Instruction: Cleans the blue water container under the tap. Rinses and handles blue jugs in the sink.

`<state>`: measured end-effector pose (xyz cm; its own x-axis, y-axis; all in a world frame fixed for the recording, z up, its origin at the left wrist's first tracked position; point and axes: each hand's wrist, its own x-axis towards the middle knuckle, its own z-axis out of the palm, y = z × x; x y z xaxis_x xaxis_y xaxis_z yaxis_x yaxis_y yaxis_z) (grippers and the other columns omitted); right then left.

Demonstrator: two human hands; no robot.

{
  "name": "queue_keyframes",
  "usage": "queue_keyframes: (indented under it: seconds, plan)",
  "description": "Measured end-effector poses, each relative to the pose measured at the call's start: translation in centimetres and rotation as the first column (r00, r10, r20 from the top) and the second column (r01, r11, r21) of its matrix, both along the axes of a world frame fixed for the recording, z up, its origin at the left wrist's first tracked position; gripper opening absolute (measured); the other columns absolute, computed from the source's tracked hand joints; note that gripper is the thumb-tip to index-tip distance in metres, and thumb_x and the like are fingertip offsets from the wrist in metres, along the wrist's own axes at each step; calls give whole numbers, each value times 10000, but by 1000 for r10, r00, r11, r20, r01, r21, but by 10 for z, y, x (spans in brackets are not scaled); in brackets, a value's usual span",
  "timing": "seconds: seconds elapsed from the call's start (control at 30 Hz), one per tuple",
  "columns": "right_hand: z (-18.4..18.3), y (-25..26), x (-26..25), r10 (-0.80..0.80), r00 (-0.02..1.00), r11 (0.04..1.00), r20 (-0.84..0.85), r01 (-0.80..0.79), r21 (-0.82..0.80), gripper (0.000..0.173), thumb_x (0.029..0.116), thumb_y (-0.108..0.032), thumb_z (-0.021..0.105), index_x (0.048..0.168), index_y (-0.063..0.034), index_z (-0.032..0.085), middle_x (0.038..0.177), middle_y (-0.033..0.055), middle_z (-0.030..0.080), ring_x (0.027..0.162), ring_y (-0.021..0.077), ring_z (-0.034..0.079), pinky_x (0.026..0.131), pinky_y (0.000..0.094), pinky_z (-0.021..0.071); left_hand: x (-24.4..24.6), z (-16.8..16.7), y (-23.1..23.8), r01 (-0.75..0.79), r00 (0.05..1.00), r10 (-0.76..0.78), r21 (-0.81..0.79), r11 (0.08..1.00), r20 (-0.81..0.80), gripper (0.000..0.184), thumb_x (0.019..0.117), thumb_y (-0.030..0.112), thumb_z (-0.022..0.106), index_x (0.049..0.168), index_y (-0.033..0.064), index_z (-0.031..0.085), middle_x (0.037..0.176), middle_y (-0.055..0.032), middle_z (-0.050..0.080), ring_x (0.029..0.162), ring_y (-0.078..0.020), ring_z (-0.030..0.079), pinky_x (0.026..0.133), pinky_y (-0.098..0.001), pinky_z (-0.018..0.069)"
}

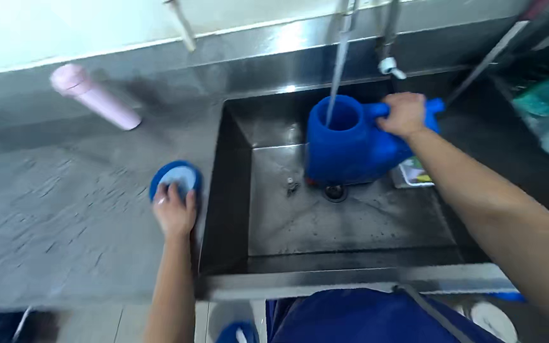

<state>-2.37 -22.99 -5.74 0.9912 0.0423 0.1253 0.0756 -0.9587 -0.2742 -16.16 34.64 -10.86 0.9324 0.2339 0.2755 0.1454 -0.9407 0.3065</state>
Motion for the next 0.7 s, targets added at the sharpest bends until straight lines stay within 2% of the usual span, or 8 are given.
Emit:
queue_keyframes:
  seconds: [0.1,0.23,0.37,0.5,0.57,0.6,0.67,0.7]
  plan:
    - [-8,-4,9,-30,999,999,-25,29,-30,488,859,-293,724,1214,38,670,1256,309,643,1257,510,551,1067,709,329,-4,-10,3,36,994,-39,32,999,97,893,890,657,478,1450,-38,514,1572,-401,296,1454,-644,226,1165,-726,186]
    - [8,3,16,21,992,934,-126,26,356,408,885,-115,745,1260,27,671,1317,275,623,1290,424,532,1112,631,309,-7,-6,-4,125,982,-135,82,989,132,558,916,384,548,1167,-105,641,1551,-414,319,1441,-680,198,1108,-786,201]
    - [47,77,11,35,998,479,-52,29,877,287,1020,-14,512,1297,54,543,1137,162,633,912,176,653,805,337,563,-8,-6,-6,149,978,-153,40,988,140,332,950,183,599,1056,-123,669,1476,-391,442,1431,-644,268,1123,-766,202]
    - [41,145,25,59,973,248,-221,200,948,221,1056,-28,470,1251,29,554,824,36,614,581,53,525,557,205,463,-16,22,1,205,947,-133,-229,952,292,335,955,111,561,1036,-211,606,1434,-459,407,1391,-579,369,1179,-588,282]
    - [34,157,37,60,959,158,-278,266,951,202,1099,-117,435,1164,12,576,713,-11,530,498,26,442,478,168,397,-19,49,5,184,937,57,-624,759,346,296,986,28,471,1143,-222,497,1386,-302,490,1294,-270,500,1078,-352,414]
    - [31,158,43,58,950,125,-305,297,947,240,1119,-183,410,1112,-8,573,671,-32,476,469,22,399,453,165,369,-19,65,9,136,942,181,-815,563,282,222,1036,65,376,1187,-83,446,1198,-83,540,1083,-80,582,905,-252,508]
    - [31,155,50,82,932,91,-352,345,934,329,1132,-309,368,1003,-64,547,613,-66,381,429,14,318,415,165,306,-22,83,29,109,952,270,-983,150,147,222,1088,273,248,1182,172,423,1014,61,637,887,-74,689,735,-324,607]
    - [34,152,52,116,917,95,-383,373,923,391,1128,-388,346,941,-95,526,583,-74,373,414,11,308,405,165,298,-25,84,38,146,947,269,-982,124,175,218,1083,286,241,1151,194,426,973,81,662,848,-69,705,709,-322,621]
